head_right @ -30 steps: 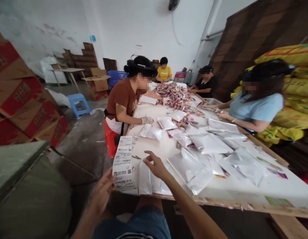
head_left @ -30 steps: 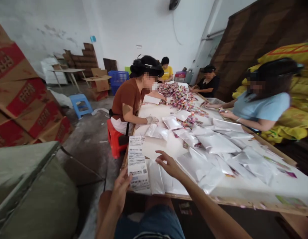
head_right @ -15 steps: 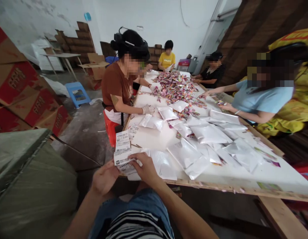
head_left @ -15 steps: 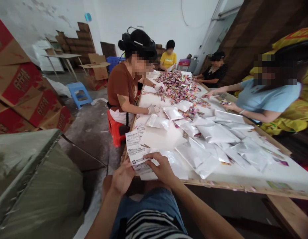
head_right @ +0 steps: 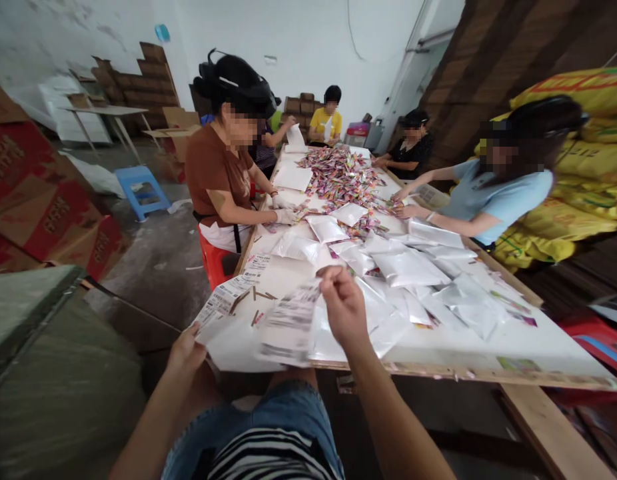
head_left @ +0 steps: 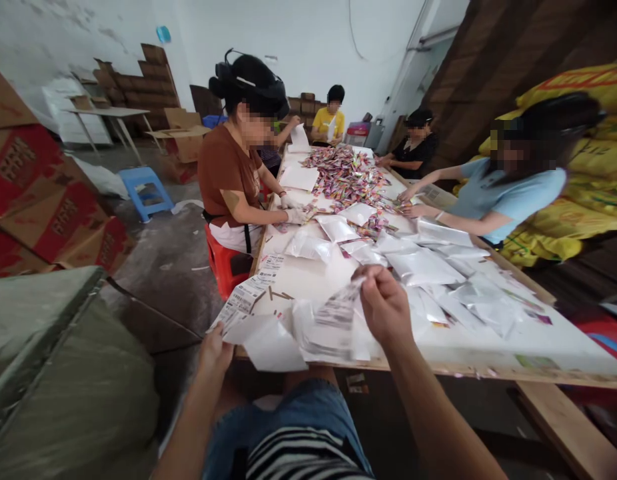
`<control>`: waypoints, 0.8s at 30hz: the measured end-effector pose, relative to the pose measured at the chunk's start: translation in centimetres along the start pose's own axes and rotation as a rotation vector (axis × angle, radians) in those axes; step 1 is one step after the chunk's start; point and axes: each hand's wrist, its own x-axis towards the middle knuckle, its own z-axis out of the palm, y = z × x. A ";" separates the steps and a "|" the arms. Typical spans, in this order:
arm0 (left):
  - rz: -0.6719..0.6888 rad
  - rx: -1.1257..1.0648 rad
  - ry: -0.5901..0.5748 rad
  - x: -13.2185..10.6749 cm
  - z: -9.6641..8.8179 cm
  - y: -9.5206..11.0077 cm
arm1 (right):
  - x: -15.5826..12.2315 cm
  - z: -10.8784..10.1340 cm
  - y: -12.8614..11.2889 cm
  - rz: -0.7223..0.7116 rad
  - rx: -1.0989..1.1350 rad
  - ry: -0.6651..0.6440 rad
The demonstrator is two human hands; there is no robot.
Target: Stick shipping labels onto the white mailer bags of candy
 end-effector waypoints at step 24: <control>-0.008 0.238 -0.321 -5.0 -0.2 -0.9 | -8.2 -14.7 12.6 0.675 -1.047 0.670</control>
